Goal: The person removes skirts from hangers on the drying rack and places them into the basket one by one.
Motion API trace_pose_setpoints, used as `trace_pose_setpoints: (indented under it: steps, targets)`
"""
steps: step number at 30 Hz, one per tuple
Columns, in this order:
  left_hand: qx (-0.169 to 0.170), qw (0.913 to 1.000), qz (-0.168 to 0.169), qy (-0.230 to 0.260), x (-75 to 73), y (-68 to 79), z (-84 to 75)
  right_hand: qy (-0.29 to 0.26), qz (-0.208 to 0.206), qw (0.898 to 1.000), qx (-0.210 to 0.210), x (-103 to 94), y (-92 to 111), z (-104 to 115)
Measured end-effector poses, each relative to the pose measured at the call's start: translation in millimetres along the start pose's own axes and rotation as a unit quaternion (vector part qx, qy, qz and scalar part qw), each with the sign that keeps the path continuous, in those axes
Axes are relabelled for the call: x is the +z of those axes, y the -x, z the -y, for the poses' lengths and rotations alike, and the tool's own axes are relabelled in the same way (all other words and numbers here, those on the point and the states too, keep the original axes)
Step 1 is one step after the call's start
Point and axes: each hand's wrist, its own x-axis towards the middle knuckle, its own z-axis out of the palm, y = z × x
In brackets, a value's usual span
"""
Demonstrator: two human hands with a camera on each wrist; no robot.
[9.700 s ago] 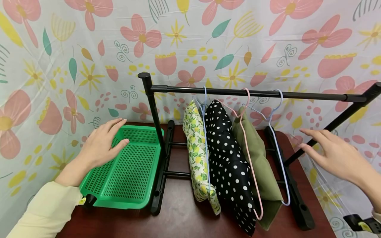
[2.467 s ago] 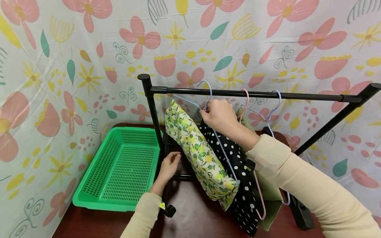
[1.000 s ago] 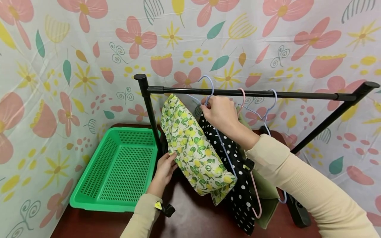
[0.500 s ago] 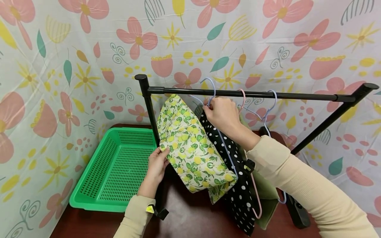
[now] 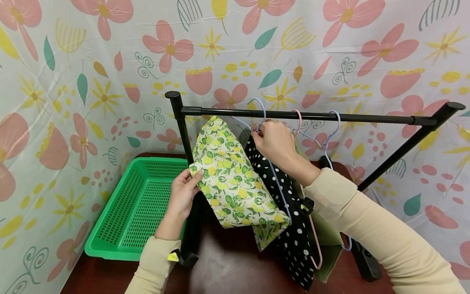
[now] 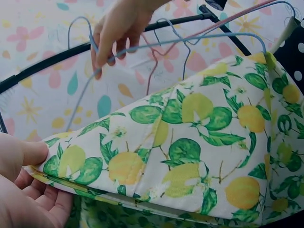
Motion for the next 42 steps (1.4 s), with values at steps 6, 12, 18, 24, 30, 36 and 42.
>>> trace_pose_setpoints:
  steps: [6, 12, 18, 24, 30, 36, 42]
  targets:
    - [0.032, 0.9985, 0.015, -0.041, 2.4, 2.0, -21.3, 0.001, 0.002, 1.0, -0.001, 1.0, 0, -1]
    - [0.063, 0.9961, 0.016, -0.06, 6.4, 3.6, -40.1, 0.004, 0.002, 1.0, 0.0, -0.3, 0, 1]
    - [0.095, 0.9916, 0.029, -0.082, 7.1, 9.2, -55.8, -0.002, 0.013, 1.0, -0.009, 0.1, 0, 2]
    - [0.13, 0.9876, 0.016, -0.086, 1.9, 14.5, -72.0, 0.008, 0.017, 1.0, -0.005, 0.0, 1, 1]
    - [0.158, 0.9833, 0.01, -0.09, -7.4, 17.3, -80.1, -0.001, 0.018, 1.0, -0.001, 0.7, 1, 1]
    - [0.166, 0.982, -0.003, -0.09, -16.2, 18.7, -84.0, -0.003, 0.018, 1.0, -0.005, 1.9, 0, 0]
    - [0.168, 0.9813, -0.015, -0.092, -25.7, 19.7, -88.5, 0.001, 0.021, 1.0, -0.003, 1.5, 0, 0]
